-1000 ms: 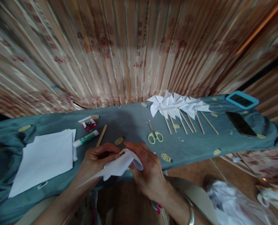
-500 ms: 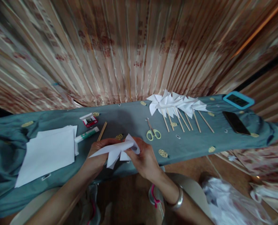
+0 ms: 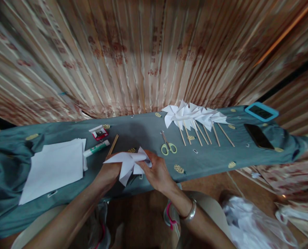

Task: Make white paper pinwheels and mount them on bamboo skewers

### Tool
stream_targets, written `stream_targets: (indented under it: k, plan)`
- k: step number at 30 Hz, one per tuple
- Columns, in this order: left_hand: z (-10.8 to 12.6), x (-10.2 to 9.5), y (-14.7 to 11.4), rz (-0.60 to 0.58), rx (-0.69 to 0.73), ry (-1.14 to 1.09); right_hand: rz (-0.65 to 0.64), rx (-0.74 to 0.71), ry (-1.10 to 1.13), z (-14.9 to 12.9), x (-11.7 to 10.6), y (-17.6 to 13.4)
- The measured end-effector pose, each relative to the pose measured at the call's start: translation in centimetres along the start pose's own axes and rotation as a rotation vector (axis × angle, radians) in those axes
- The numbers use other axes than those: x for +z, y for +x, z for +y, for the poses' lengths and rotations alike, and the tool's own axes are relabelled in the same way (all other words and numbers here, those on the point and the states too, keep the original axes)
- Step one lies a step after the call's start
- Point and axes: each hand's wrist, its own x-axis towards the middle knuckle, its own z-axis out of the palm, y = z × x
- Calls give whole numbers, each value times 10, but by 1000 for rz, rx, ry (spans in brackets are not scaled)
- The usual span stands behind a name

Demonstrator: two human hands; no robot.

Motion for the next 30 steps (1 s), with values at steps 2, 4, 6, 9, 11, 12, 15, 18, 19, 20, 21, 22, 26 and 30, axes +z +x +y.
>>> stream_targets:
  k: [2,4,6,9,11,12,15,18,19,20,21,22,26,30]
  plan:
    - [-1,1,1,39,8,-12,4,2,-11,-1,0,0]
    - [-1,2,2,50,5,-22,3,11,-17,-2,0,1]
    - [-3,2,3,55,-12,-31,0,21,-27,-2,0,1]
    - [-5,1,5,69,-26,-29,-6,21,-44,-3,0,1]
    - [-6,1,6,50,-5,-18,-9,19,-51,-3,0,2]
    - [-6,1,6,35,7,-9,-11,22,-52,-2,0,2]
    - [-6,0,6,22,42,22,-29,38,-29,3,0,4]
    - [-5,-1,5,43,67,50,-67,48,31,7,-2,7]
    - [-5,-1,6,38,67,58,-79,48,49,8,-3,8]
    - [-5,-1,6,29,63,65,-88,47,62,8,-4,9]
    - [-5,-2,6,16,59,72,-91,46,72,8,-4,10]
    - [-5,-2,6,-1,56,78,-92,48,79,8,-5,11]
    - [-9,-6,9,-46,54,90,-93,77,98,9,-6,13]
    - [-16,-12,12,-37,95,209,-89,105,116,11,-4,15]
